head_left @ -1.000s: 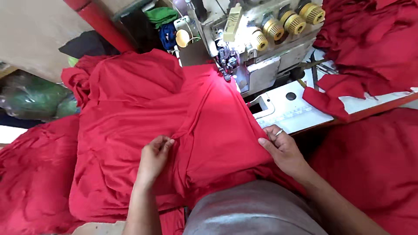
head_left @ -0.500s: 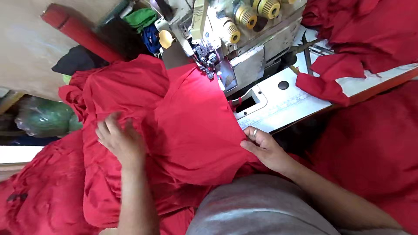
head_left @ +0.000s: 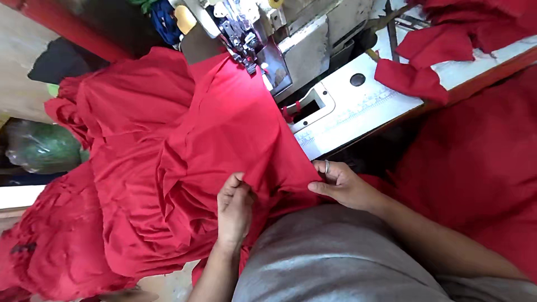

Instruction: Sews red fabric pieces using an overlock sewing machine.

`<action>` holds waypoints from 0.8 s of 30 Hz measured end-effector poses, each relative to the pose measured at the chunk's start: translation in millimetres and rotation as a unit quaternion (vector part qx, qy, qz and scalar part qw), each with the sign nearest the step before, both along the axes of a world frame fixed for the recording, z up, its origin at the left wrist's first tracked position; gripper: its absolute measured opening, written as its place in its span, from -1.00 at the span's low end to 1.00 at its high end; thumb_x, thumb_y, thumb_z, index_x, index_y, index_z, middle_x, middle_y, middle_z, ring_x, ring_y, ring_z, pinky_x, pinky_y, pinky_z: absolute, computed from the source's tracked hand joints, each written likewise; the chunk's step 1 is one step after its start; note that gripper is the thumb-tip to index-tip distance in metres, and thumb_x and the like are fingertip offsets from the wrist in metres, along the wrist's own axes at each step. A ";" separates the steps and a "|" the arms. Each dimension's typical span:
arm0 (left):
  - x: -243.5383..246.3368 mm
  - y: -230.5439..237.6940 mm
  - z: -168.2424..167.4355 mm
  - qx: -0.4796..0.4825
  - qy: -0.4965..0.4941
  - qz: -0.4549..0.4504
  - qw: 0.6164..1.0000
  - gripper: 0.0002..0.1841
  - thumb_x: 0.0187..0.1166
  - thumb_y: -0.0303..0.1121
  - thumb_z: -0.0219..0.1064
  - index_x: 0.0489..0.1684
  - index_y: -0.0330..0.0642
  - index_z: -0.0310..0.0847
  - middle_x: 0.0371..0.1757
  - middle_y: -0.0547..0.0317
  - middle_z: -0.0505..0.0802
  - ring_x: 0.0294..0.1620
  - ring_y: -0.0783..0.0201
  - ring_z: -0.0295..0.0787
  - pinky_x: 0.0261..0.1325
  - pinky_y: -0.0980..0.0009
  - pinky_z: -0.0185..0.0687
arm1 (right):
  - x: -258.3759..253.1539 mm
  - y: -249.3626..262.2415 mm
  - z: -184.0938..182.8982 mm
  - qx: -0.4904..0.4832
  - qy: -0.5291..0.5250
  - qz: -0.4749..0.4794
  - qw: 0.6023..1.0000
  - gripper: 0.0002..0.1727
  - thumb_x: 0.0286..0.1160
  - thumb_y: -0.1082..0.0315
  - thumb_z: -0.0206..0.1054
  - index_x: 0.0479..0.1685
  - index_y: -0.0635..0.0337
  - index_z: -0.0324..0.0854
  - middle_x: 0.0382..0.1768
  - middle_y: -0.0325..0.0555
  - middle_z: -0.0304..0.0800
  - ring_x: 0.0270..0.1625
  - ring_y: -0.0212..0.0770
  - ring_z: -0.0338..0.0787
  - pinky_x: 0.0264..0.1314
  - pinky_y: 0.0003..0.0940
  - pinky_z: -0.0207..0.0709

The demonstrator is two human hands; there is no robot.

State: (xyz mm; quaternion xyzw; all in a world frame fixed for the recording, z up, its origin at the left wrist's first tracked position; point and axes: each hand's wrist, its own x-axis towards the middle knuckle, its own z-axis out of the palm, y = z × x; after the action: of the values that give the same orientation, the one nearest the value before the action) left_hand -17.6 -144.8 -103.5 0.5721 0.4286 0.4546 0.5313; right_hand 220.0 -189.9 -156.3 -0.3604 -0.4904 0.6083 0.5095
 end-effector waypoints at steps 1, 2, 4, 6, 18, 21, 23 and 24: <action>4.7 -0.2 5.8 -0.050 -0.044 0.036 0.997 -0.58 0.66 -0.56 -0.20 -0.26 0.05 0.64 -0.36 0.52 0.84 -0.28 0.61 0.77 -0.12 0.54 0.73 | -2.5 -1.1 0.4 -0.007 0.006 0.000 1.000 -0.94 0.52 0.48 0.36 -0.15 0.15 0.66 -0.28 -0.45 0.79 -0.19 -0.64 0.75 -0.05 -0.67 0.66; 9.1 -0.6 11.5 -0.080 -0.069 0.066 0.992 -0.56 0.71 -0.48 -0.28 -0.26 0.07 0.60 -0.37 0.50 0.83 -0.28 0.59 0.78 -0.13 0.53 0.74 | -5.6 -1.5 2.4 -0.012 0.016 0.004 1.000 -0.92 0.52 0.50 0.35 -0.11 0.17 0.64 -0.27 -0.43 0.80 -0.18 -0.63 0.75 -0.04 -0.66 0.66; 10.8 -4.1 28.9 -0.102 -0.126 0.067 0.984 -0.59 0.80 -0.30 -0.17 -0.16 0.08 0.71 -0.26 0.42 0.90 -0.17 0.55 0.84 -0.04 0.49 0.79 | -11.3 -1.9 13.0 -0.012 0.038 0.024 0.999 -0.78 0.50 0.53 0.35 0.08 0.22 0.59 -0.17 -0.38 0.81 -0.09 -0.60 0.78 0.05 -0.63 0.69; 1.4 -8.2 50.3 -0.037 -0.170 -0.006 0.985 -0.82 0.66 -0.29 0.27 -0.01 0.00 0.82 -0.14 0.31 0.94 -0.11 0.49 0.88 0.01 0.48 0.82 | -14.7 -3.4 28.9 0.009 0.057 0.048 0.997 -0.65 0.50 0.53 0.34 0.25 0.25 0.54 -0.07 -0.39 0.82 -0.01 -0.61 0.79 0.11 -0.63 0.69; 15.6 -14.0 -8.6 0.481 0.329 -0.076 0.809 -0.79 0.70 -0.38 0.26 -0.16 -0.35 0.77 -0.48 0.00 0.82 -0.46 0.29 0.75 -0.32 0.53 0.62 | -27.4 -8.6 19.3 0.026 0.010 -0.021 0.999 -0.86 0.67 0.47 0.20 0.05 0.27 0.60 -0.23 -0.42 0.76 -0.14 -0.69 0.72 0.03 -0.70 0.61; 11.2 -12.1 1.9 0.527 0.326 -0.074 0.781 -0.82 0.68 -0.38 0.30 -0.12 -0.30 0.79 -0.46 0.03 0.75 -0.45 0.28 0.67 -0.35 0.56 0.54 | -22.4 -8.1 13.1 0.027 -0.026 -0.039 0.999 -0.89 0.66 0.47 0.22 -0.04 0.26 0.63 -0.32 -0.42 0.76 -0.23 -0.70 0.71 -0.07 -0.73 0.60; 9.8 -15.8 1.9 0.546 0.330 -0.091 0.765 -0.83 0.66 -0.41 0.31 -0.11 -0.32 0.80 -0.47 0.03 0.78 -0.48 0.26 0.68 -0.38 0.52 0.55 | -21.4 -13.8 13.5 0.051 -0.040 -0.061 0.996 -0.89 0.65 0.46 0.23 -0.16 0.25 0.66 -0.37 -0.43 0.74 -0.28 -0.71 0.69 -0.14 -0.76 0.60; 10.6 -17.1 -0.9 0.550 0.332 -0.105 0.759 -0.82 0.65 -0.42 0.29 -0.11 -0.33 0.80 -0.48 0.03 0.79 -0.50 0.25 0.68 -0.40 0.49 0.54 | -20.7 -16.5 15.3 0.068 -0.046 -0.071 0.994 -0.88 0.65 0.46 0.22 -0.21 0.25 0.65 -0.38 -0.43 0.70 -0.30 -0.72 0.66 -0.16 -0.77 0.57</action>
State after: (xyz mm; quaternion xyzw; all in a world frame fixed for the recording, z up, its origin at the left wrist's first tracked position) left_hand -7.0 -161.9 -104.4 0.9225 0.1915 0.3351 -0.0062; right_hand 199.3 -206.4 -141.0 -0.3868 -0.5265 0.5185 0.5517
